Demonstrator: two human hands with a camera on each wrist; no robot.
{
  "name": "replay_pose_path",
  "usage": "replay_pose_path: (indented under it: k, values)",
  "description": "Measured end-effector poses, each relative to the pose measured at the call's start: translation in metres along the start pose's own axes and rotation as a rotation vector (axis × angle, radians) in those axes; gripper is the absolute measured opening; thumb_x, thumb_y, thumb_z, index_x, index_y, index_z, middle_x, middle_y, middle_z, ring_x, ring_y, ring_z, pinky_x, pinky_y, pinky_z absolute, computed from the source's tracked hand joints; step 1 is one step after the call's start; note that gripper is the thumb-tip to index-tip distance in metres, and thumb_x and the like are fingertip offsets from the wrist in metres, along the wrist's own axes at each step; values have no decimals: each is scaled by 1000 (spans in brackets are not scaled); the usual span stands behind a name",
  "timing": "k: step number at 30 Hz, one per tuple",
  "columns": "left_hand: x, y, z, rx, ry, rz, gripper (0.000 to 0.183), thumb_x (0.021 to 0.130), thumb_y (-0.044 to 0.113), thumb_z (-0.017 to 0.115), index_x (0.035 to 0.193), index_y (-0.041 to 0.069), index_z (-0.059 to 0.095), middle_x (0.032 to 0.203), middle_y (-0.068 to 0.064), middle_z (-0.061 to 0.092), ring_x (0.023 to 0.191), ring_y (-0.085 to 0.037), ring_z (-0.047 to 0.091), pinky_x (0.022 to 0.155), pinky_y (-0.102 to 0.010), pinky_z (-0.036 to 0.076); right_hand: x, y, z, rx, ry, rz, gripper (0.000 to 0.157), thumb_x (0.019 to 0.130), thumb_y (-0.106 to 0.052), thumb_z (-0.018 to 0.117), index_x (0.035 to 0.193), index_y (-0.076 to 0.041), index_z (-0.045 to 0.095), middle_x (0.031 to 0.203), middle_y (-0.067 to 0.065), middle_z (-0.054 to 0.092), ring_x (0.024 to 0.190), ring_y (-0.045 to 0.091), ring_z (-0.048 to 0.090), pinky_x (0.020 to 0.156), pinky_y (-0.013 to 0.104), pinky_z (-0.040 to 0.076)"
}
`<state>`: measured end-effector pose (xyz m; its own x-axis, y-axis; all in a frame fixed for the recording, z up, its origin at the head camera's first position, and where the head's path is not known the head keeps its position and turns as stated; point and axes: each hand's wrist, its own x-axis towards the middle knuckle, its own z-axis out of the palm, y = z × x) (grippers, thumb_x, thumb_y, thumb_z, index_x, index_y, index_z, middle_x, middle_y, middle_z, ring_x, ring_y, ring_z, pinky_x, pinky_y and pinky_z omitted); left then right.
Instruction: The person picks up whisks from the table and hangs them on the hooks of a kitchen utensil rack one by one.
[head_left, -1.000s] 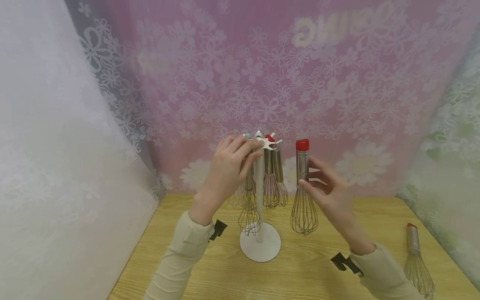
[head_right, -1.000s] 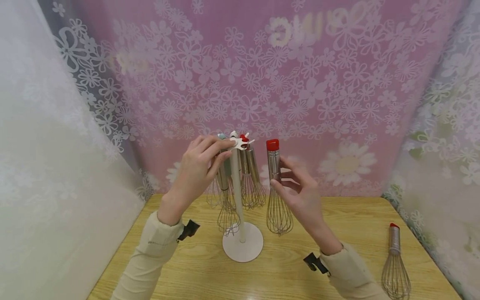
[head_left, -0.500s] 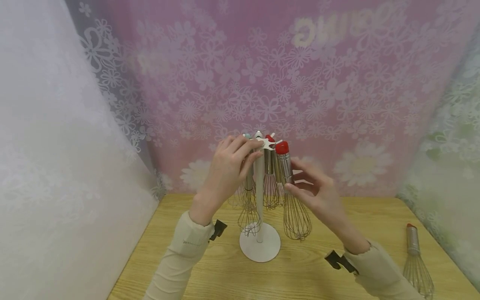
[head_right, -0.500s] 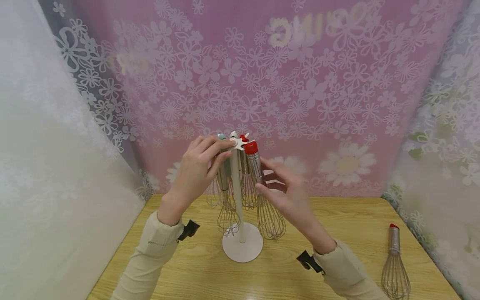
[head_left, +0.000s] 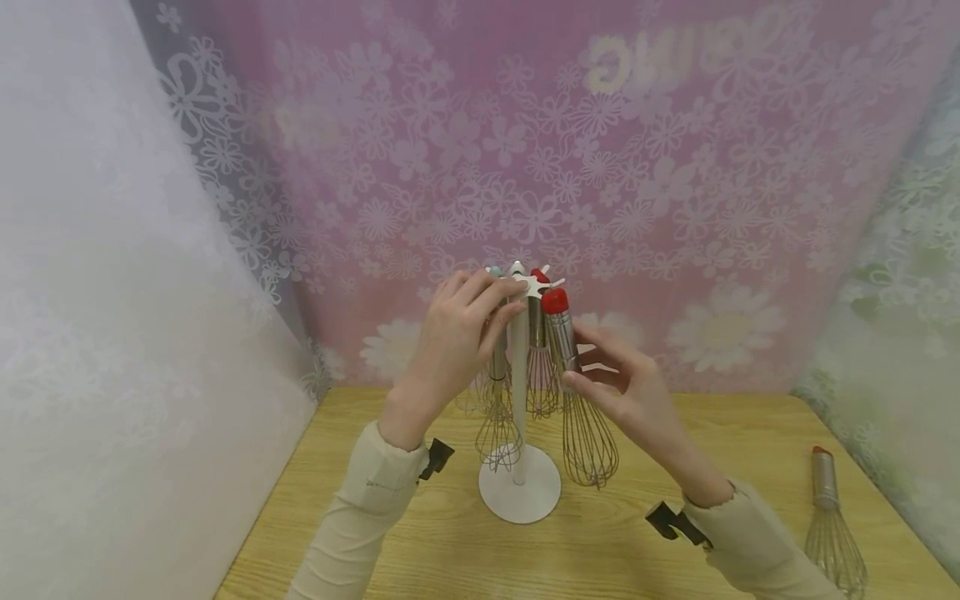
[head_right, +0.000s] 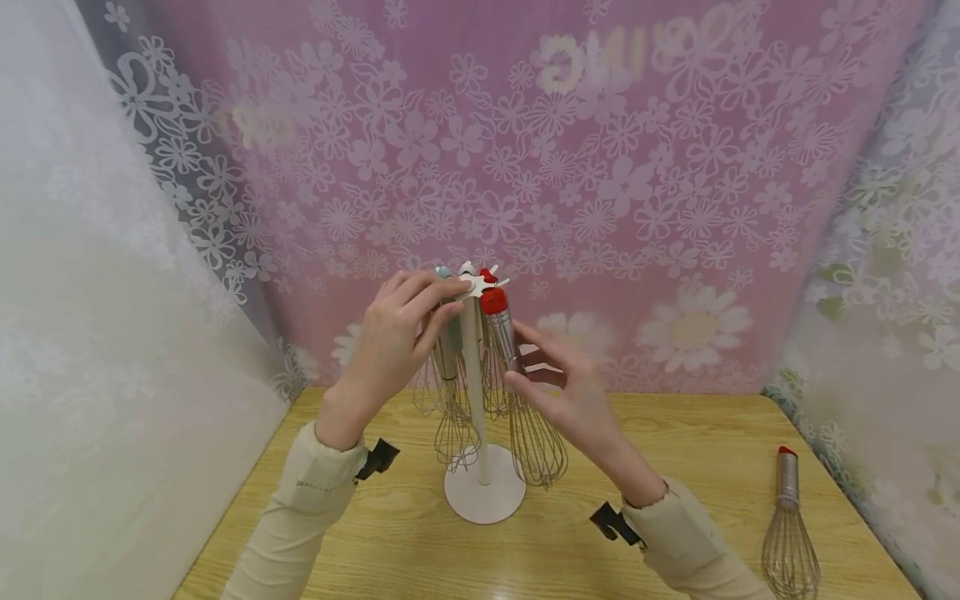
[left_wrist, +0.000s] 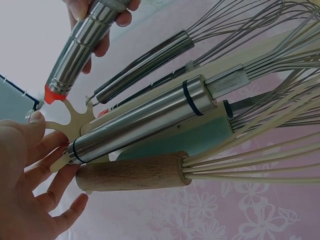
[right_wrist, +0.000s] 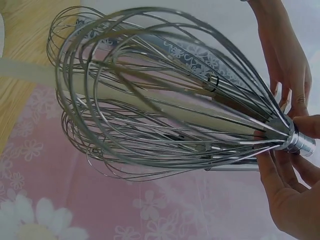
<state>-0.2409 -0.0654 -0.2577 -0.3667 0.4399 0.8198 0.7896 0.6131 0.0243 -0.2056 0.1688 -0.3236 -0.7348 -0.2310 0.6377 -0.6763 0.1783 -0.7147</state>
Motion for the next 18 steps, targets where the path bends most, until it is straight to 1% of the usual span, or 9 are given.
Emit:
replay_pose_path:
  k: [3, 8, 14, 16, 18]
  values:
    - [0, 0, 0, 5, 0, 6, 24, 102, 24, 63, 120, 10, 72, 99, -2, 66, 87, -20, 52, 80, -34, 45, 1, 2, 0, 1, -3, 9, 58, 89, 11, 70, 144, 2, 53, 134, 23, 59, 102, 9, 65, 86, 23, 57]
    - [0, 0, 0, 11, 0, 11, 24, 102, 23, 63, 120, 10, 72, 98, -1, 65, 87, -20, 52, 81, -33, 45, 5, 7, 3, -4, -25, 33, 57, 91, 7, 70, 144, -1, 54, 135, 21, 59, 103, 9, 65, 87, 23, 57]
    - [1, 0, 1, 14, 0, 20, 24, 102, 24, 63, 119, 10, 72, 98, -2, 65, 87, -20, 52, 81, -34, 45, 9, 14, 7, -41, -18, 6, 58, 88, 8, 73, 142, -1, 55, 130, 21, 62, 102, 3, 66, 85, 24, 58]
    - [1, 0, 1, 16, 1, 21, 24, 101, 24, 63, 119, 10, 72, 98, -2, 65, 87, -20, 53, 81, -34, 45, 9, 15, 8, -56, -14, -2, 59, 87, 8, 74, 142, -1, 55, 127, 21, 64, 102, 3, 67, 85, 25, 58]
    - [0, -1, 1, 16, 3, 19, 24, 101, 24, 63, 118, 10, 72, 98, -2, 65, 87, -21, 53, 81, -34, 45, 10, 16, 9, -74, -13, -2, 59, 88, 7, 74, 142, -2, 55, 124, 20, 65, 103, 8, 68, 85, 25, 58]
